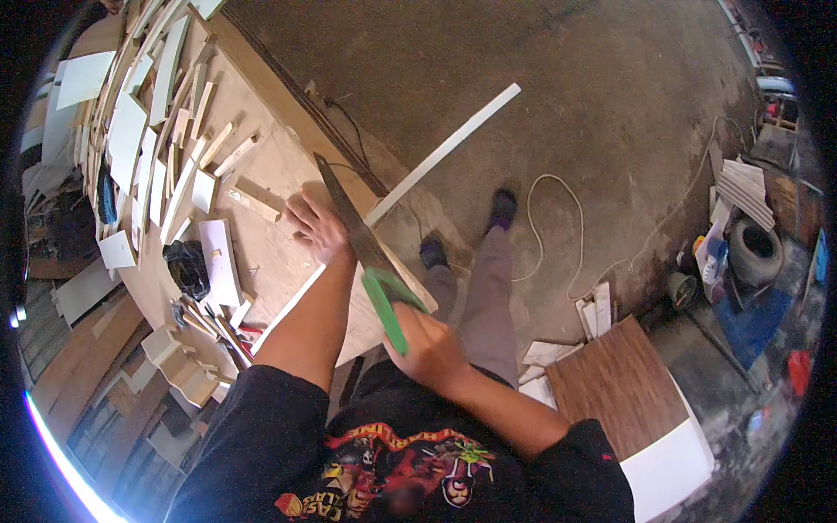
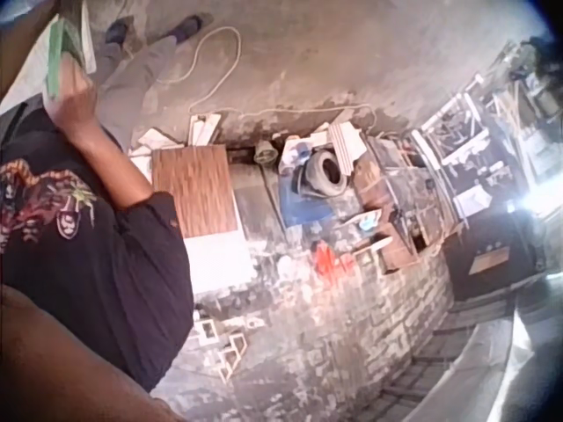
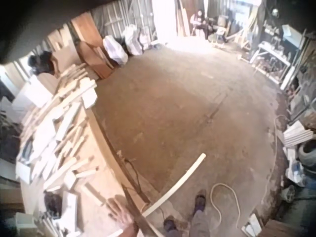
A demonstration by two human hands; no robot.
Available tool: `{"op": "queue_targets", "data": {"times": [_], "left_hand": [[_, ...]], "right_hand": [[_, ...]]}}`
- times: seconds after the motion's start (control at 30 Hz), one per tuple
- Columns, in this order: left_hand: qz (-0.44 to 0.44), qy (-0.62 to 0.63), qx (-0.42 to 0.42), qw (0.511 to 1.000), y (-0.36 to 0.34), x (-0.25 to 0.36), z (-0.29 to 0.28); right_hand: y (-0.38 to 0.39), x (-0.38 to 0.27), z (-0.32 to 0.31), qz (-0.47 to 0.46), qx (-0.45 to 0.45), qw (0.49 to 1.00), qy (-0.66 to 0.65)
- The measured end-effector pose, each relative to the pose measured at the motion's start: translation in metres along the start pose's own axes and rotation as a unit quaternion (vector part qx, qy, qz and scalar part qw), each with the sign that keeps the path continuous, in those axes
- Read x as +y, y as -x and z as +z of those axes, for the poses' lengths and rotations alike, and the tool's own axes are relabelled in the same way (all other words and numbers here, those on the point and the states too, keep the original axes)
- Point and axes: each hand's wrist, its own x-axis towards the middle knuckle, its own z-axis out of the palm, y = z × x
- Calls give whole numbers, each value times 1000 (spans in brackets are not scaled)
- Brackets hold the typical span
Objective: The person marks a wooden strip with a pen, saws the strip to length using a hand saw, and then aligns it against a partially assembled wooden shelf structure to mark further cut points.
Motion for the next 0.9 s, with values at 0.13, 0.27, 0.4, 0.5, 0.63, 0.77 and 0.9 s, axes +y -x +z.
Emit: {"op": "queue_targets", "data": {"times": [0.13,0.27,0.4,0.5,0.63,0.77,0.9], "left_hand": [[1,9,7,1000,-8,-4,10],[4,36,8,999,1,1,-3],[7,26,-11,1000,1,3,-3],[-14,33,41,998,4,1,4],[0,15,41,999,0,1,9],[-1,18,-6,1000,2,4,-9],[-1,-28,25,999,-3,0,3]], "right_hand": [[-14,1,13,24,2,1000,-14],[3,-4,5,25,20,999,-9],[-18,8,15,33,24,999,-32],[2,5,3,36,15,998,-40],[-7,6,3,29,4,999,-39],[13,1,-6,33,2,999,-21],[-1,5,-2,28,-6,999,-38]]}}
